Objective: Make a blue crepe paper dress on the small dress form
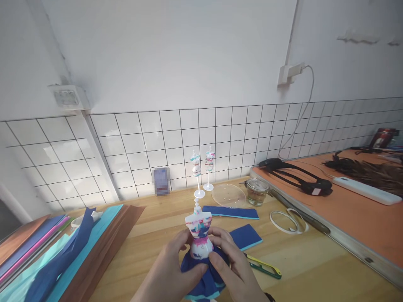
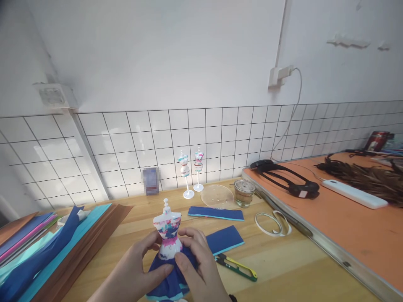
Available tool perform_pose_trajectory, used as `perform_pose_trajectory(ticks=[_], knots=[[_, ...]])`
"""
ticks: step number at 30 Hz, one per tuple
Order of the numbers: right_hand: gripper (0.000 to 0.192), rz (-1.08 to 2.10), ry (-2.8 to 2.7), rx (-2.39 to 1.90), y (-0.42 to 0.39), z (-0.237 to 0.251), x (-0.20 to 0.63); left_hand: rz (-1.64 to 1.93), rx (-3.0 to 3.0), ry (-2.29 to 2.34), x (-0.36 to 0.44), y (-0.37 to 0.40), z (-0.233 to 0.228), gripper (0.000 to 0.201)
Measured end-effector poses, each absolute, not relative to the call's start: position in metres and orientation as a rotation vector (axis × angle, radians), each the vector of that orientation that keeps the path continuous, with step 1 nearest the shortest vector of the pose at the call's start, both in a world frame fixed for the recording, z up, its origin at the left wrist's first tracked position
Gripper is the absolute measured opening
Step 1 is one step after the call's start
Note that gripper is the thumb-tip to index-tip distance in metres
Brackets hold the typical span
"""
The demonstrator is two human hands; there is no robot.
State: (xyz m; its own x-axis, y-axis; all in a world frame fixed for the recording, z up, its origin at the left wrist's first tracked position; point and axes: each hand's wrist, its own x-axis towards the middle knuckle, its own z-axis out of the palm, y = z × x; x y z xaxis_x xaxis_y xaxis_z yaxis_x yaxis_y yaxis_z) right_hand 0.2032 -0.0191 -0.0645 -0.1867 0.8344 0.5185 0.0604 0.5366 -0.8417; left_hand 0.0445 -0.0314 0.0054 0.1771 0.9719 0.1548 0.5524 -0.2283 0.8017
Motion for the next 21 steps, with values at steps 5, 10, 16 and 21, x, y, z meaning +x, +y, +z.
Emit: perform_pose_trajectory(ticks=[5, 10, 16, 21], knots=[[0.028, 0.853, -1.650, -0.796, -0.018, -0.060, 0.205, 0.889, 1.852, 1.443, 0.041, -0.031, 0.005, 0.037], [0.041, 0.842, -1.571, -0.985, -0.014, -0.063, 0.209, 0.910, 1.835, 1.461, 0.042, -0.026, 0.005, 0.032], [0.038, 0.763, -1.593, -1.034, -0.015, -0.040, 0.210, 1.133, 1.803, 1.580, 0.050, -0.027, -0.002, 0.036], [0.046, 0.653, -1.596, -1.139, -0.019, -0.008, 0.193, 1.231, 1.839, 1.650, 0.062, -0.037, -0.006, 0.031]])
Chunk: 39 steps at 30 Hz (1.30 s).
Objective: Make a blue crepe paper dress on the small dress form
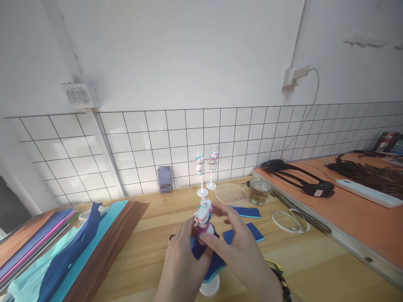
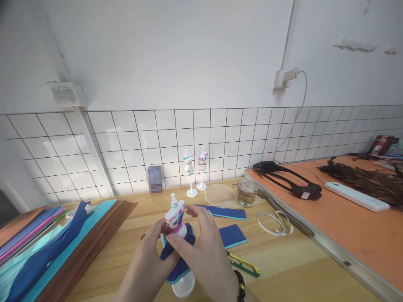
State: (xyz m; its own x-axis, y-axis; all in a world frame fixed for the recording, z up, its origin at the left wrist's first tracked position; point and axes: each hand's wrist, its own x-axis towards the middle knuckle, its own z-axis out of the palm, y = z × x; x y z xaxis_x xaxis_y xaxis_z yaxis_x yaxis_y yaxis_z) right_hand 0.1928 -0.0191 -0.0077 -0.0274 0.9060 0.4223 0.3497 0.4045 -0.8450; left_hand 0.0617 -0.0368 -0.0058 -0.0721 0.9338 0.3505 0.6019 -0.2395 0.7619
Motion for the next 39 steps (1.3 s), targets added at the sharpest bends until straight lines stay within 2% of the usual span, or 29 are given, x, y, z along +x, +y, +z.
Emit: perform_pose_trajectory(ticks=[2, 7, 11, 14, 17, 20, 24, 30, 35, 39], knots=[[0.050, 0.674, -1.556, -1.218, -0.020, 0.000, 0.185, 1.222, 1.882, 1.672, 0.065, -0.040, -0.006, 0.029], [0.041, 0.803, -1.571, -1.149, -0.011, 0.002, 0.186, 1.173, 1.967, 1.586, 0.062, -0.041, -0.008, 0.039], [0.063, 1.070, -1.424, -0.959, 0.004, 0.002, 0.206, 1.214, 1.993, 1.467, 0.048, -0.033, -0.008, 0.045], [0.052, 1.224, -1.403, -0.800, 0.011, 0.006, 0.218, 1.220, 1.893, 1.443, 0.037, -0.027, -0.003, 0.041], [0.039, 1.293, -1.466, -0.716, 0.012, 0.009, 0.219, 1.140, 1.770, 1.431, 0.029, -0.026, 0.003, 0.051], [0.038, 1.399, -1.502, -0.631, 0.012, 0.006, 0.213, 1.045, 1.698, 1.360, 0.025, -0.027, 0.007, 0.064], [0.039, 1.505, -1.522, -0.549, 0.009, 0.001, 0.204, 0.976, 1.624, 1.156, 0.022, -0.027, 0.010, 0.068], [0.039, 1.503, -1.550, -0.535, 0.001, 0.006, 0.193, 0.990, 1.588, 1.116, 0.019, -0.022, 0.008, 0.072], [0.051, 1.350, -1.517, -0.786, -0.006, -0.004, 0.198, 1.085, 1.542, 1.237, 0.010, -0.015, 0.005, 0.072], [0.038, 1.283, -1.505, -0.882, -0.008, -0.017, 0.206, 1.102, 1.550, 1.298, 0.005, -0.013, 0.005, 0.072]])
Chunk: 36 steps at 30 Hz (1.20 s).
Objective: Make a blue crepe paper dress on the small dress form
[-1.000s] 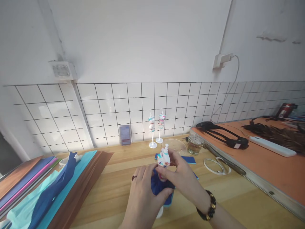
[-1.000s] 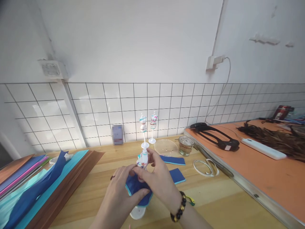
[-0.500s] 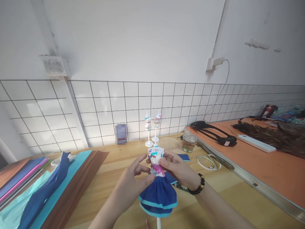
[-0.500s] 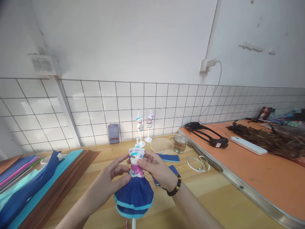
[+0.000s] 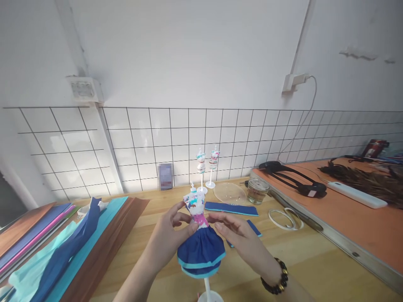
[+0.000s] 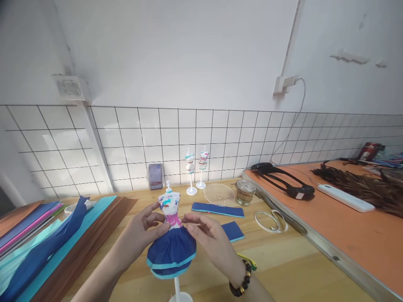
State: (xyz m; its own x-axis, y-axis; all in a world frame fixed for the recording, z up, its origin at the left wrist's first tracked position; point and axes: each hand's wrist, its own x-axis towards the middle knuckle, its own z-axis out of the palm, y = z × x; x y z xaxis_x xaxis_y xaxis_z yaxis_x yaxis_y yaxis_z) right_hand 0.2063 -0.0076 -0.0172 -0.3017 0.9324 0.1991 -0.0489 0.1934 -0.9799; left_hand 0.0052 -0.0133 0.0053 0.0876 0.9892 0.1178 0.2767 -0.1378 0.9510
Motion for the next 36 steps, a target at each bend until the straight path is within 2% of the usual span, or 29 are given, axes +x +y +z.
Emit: perform_pose_trajectory(ticks=[5, 16, 23, 25, 28, 32, 36], knots=[[0.030, 1.463, -1.624, -0.751, -0.004, -0.015, 0.209, 1.058, 1.576, 1.215, 0.003, -0.016, 0.007, 0.069], [0.024, 1.295, -1.660, -0.864, -0.004, -0.024, 0.206, 1.038, 1.629, 1.247, 0.015, -0.020, 0.008, 0.062], [0.050, 1.337, -1.505, -0.842, -0.005, -0.029, 0.206, 1.105, 1.535, 1.235, 0.013, -0.015, 0.004, 0.062], [0.044, 1.208, -1.476, -0.886, -0.011, -0.033, 0.208, 1.140, 1.491, 1.214, 0.010, -0.014, 0.004, 0.059], [0.031, 0.735, -1.635, -0.973, -0.024, -0.039, 0.212, 1.208, 1.436, 1.198, 0.006, -0.011, 0.003, 0.054], [0.031, 0.142, -1.929, -0.846, -0.042, -0.041, 0.211, 1.259, 1.395, 1.203, 0.004, -0.008, -0.001, 0.049], [0.028, -0.170, -2.009, -0.781, -0.046, -0.036, 0.202, 1.272, 1.422, 1.201, 0.007, -0.009, -0.003, 0.047]])
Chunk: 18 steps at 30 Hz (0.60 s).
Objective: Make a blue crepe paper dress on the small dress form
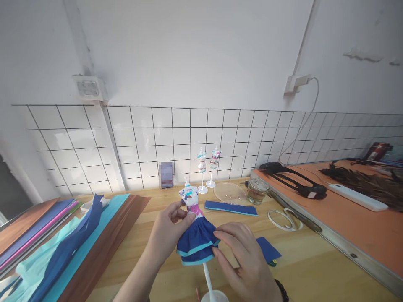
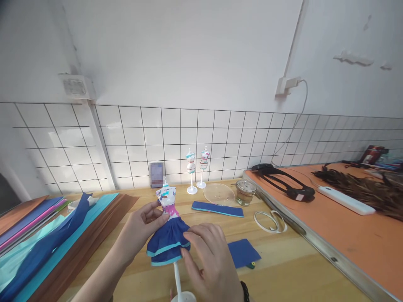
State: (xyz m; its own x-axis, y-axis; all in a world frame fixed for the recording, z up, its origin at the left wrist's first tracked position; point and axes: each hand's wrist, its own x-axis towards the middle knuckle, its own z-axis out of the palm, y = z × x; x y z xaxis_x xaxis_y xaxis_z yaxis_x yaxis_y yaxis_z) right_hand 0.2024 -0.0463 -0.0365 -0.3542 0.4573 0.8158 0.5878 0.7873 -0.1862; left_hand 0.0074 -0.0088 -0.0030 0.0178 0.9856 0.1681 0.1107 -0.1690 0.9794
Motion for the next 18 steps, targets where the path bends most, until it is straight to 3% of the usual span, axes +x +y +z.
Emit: perform_pose_trajectory(ticks=[7, 18], knots=[[0.022, -0.480, -2.024, -0.752, -0.038, -0.035, 0.192, 1.272, 1.436, 1.253, 0.012, -0.009, -0.004, 0.045], [0.017, -0.473, -1.962, -0.617, -0.022, -0.043, 0.193, 1.235, 1.433, 1.279, 0.013, -0.008, -0.006, 0.046]])
